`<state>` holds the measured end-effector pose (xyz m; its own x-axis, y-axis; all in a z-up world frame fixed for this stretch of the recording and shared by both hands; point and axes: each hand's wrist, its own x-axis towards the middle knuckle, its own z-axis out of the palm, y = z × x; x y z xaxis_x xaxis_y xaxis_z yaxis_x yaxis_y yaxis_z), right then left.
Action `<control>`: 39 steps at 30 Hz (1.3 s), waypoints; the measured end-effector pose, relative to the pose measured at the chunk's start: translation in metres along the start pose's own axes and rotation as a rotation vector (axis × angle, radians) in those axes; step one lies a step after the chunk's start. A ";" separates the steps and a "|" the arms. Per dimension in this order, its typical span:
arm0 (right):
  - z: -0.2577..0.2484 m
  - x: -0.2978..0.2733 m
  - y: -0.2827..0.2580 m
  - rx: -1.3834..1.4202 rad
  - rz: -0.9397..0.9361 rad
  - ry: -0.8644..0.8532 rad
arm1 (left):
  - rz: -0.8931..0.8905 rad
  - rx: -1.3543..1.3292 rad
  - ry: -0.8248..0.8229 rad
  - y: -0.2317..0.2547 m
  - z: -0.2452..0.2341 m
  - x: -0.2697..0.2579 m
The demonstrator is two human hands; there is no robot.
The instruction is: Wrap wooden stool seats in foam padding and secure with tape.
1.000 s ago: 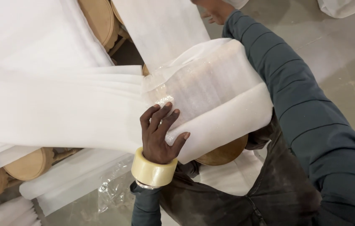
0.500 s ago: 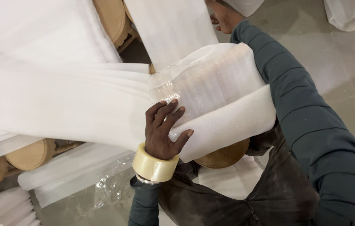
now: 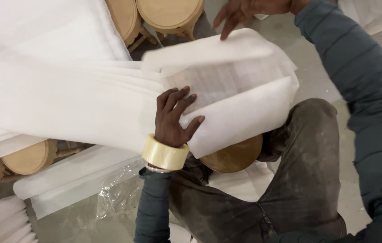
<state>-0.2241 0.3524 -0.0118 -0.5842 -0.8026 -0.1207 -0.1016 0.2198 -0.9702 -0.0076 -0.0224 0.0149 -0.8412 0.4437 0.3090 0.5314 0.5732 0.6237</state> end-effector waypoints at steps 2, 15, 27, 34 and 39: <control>0.053 0.010 -0.062 -0.190 0.071 -0.050 | 0.012 0.001 0.005 -0.002 0.001 0.002; 0.177 -0.004 -0.083 -1.187 -0.082 0.390 | -0.062 -0.035 0.091 0.006 0.002 -0.011; 0.241 -0.031 -0.052 -1.045 -0.109 0.719 | -0.209 -0.264 0.309 0.001 0.027 -0.037; 0.228 -0.049 -0.052 -1.092 -0.144 0.487 | -0.119 -0.139 0.267 -0.007 0.036 -0.042; 0.260 -0.046 -0.063 -1.082 -0.070 0.536 | -0.091 -0.114 0.283 -0.009 0.036 -0.037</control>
<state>0.0182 0.2318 0.0001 -0.7838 -0.5563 0.2761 -0.6183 0.7406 -0.2629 0.0225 -0.0191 -0.0279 -0.8874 0.1756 0.4263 0.4520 0.5140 0.7290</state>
